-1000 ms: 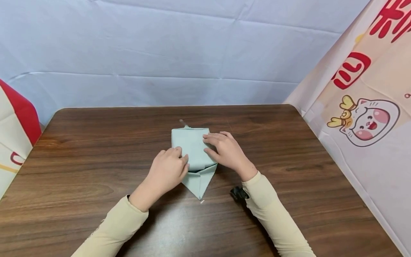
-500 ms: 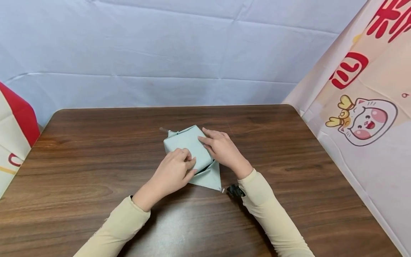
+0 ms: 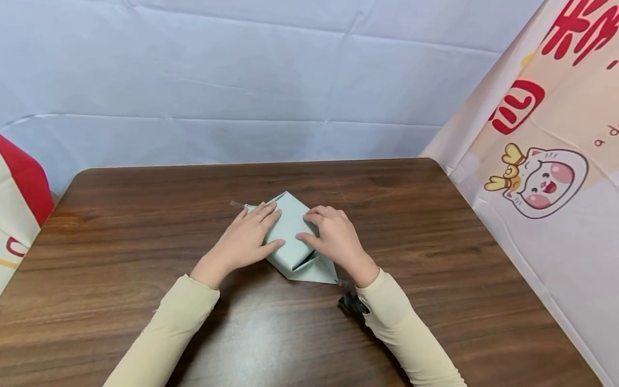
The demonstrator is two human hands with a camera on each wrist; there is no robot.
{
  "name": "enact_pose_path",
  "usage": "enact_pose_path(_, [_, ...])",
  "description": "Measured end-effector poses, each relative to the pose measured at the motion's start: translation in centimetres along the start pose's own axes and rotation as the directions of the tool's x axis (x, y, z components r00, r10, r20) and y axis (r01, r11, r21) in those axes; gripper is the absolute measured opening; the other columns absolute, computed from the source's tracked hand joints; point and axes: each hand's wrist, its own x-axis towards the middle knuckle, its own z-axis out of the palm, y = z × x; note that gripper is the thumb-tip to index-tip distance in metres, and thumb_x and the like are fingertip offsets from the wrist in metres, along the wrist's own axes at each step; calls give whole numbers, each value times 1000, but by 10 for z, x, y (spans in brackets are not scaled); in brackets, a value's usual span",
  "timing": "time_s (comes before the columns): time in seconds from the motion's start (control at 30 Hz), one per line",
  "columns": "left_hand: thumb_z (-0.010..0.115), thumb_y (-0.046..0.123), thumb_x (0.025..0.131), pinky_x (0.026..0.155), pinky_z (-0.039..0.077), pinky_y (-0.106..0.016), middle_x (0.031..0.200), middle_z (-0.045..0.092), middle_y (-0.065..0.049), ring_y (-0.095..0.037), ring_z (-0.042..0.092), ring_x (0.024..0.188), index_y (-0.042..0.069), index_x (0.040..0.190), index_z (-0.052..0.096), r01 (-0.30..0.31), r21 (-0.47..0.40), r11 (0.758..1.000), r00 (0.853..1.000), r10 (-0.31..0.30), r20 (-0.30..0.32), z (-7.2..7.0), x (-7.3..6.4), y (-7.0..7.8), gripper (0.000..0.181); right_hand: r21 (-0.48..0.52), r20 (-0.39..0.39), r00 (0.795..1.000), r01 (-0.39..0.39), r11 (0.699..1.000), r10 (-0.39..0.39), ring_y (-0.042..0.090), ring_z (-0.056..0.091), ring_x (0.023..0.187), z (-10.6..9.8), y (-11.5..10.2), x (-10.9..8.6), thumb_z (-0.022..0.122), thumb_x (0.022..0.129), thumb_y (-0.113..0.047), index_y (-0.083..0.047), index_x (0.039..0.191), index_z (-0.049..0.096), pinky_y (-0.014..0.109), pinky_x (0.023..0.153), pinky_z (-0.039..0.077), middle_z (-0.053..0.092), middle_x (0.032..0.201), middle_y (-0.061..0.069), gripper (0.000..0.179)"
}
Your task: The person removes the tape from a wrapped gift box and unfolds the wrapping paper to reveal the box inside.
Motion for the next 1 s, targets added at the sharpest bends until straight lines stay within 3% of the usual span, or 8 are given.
enact_pose_path(0.1, [48, 48, 96, 107, 27, -54, 150, 29, -18, -36, 29, 136, 2, 144, 37, 40, 41, 998, 999, -41, 24, 1, -2, 5, 68, -14, 21, 1000, 8, 1000, -8, 26, 57, 110, 1, 2, 1, 72, 85, -32, -4, 116, 68, 43, 90, 42, 62, 119, 10, 43])
enact_pose_path(0.2, [48, 50, 95, 101, 35, -53, 144, 38, -21, -38, 39, 129, 1, 140, 44, 74, 107, 992, 997, -75, 0, 1, -4, 14, 67, -11, 35, 999, 27, 1000, -27, 26, 55, 115, 0, 5, 4, 71, 86, -29, -4, 118, 67, 43, 90, 40, 61, 124, 10, 41])
enact_pose_path(0.37, [54, 45, 94, 81, 46, -44, 119, 53, -20, -33, 54, 101, 2, 120, 59, 99, 172, 980, 993, -86, -85, 1, -7, 24, 51, 31, 62, 997, 47, 998, -49, 25, 52, 120, -1, 12, 8, 68, 89, -24, -5, 118, 67, 43, 94, 38, 59, 128, 9, 35])
enact_pose_path(0.53, [63, 36, 90, 63, 43, -36, 96, 53, -15, -27, 54, 79, 2, 102, 62, 109, 164, 981, 979, -77, -190, 5, -5, 25, 36, 94, 75, 994, 76, 993, -83, 25, 50, 121, -1, 18, 12, 66, 90, -18, -4, 119, 66, 46, 99, 35, 58, 129, 8, 32])
enact_pose_path(0.67, [61, 37, 91, 77, 46, -42, 114, 53, -18, -32, 54, 101, 1, 117, 58, 115, 136, 984, 978, -88, -187, 10, -1, 21, 45, 144, 98, 990, 88, 986, -103, 25, 49, 122, 1, 22, 15, 65, 91, -16, -5, 121, 65, 48, 98, 35, 57, 130, 8, 32])
enact_pose_path(0.8, [53, 40, 95, 101, 35, -51, 144, 37, -21, -35, 36, 132, 0, 138, 45, 133, 91, 987, 986, -123, -109, 13, 2, 18, 59, 179, 119, 986, 95, 979, -118, 25, 47, 124, 4, 25, 19, 63, 92, -15, -5, 123, 63, 50, 98, 34, 55, 132, 9, 32])
enact_pose_path(1.0, [46, 45, 97, 105, 30, -52, 149, 31, -19, -32, 29, 137, 1, 143, 39, 197, 91, 976, 979, -191, -74, 14, 4, 17, 64, 214, 134, 983, 95, 972, -126, 26, 47, 124, 7, 27, 29, 62, 93, -13, -6, 123, 63, 50, 99, 33, 54, 133, 9, 31])
